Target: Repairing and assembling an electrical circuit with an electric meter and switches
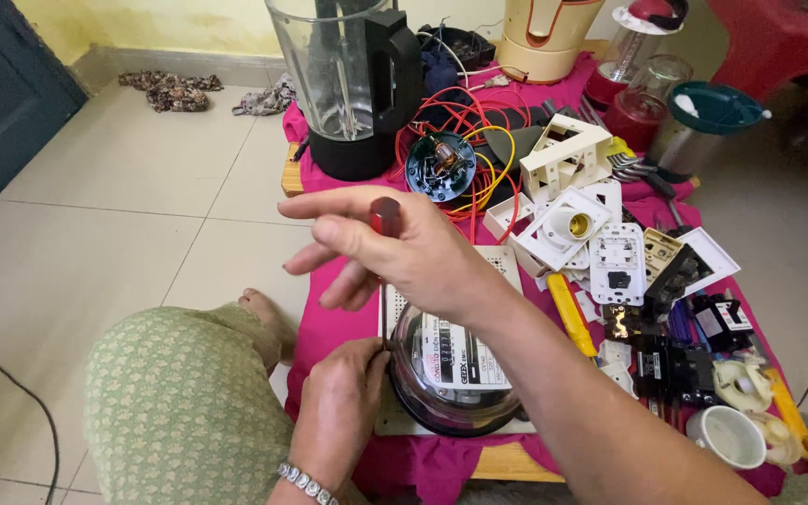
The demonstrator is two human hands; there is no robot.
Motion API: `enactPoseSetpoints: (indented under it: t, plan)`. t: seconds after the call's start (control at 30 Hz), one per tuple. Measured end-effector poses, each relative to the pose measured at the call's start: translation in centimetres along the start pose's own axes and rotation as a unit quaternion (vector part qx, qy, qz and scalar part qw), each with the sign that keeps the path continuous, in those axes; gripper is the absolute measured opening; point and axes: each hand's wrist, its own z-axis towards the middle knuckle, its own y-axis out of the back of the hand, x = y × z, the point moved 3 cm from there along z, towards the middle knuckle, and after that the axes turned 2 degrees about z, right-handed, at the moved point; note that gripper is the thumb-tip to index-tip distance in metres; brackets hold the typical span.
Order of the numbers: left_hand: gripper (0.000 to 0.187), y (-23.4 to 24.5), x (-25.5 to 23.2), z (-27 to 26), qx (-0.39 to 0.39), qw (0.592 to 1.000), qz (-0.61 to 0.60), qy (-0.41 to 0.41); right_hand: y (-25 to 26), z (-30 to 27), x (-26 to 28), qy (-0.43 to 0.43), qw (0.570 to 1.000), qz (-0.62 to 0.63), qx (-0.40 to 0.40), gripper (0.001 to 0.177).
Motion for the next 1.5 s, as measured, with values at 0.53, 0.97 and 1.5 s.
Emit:
enactPoseSetpoints:
  t: [0.53, 0.97, 1.5]
  plan:
    - [0.015, 0.1, -0.1, -0.2, -0.054, 0.994, -0.007, -0.093, -1.3, 0.3, 0.8, 0.064, 0.996, 0.045, 0.036, 0.053]
    - [0.013, 0.2, -0.2, -0.2, -0.032, 0.998, -0.010, -0.058, -1.4, 0.8, 0.3, 0.065, 0.996, 0.035, -0.056, 0.047]
    - [0.011, -0.3, 0.1, -0.1, -0.025, 0.998, 0.008, -0.064, -2.5, 0.4, 0.8, 0.132, 0.990, 0.000, -0.041, 0.052]
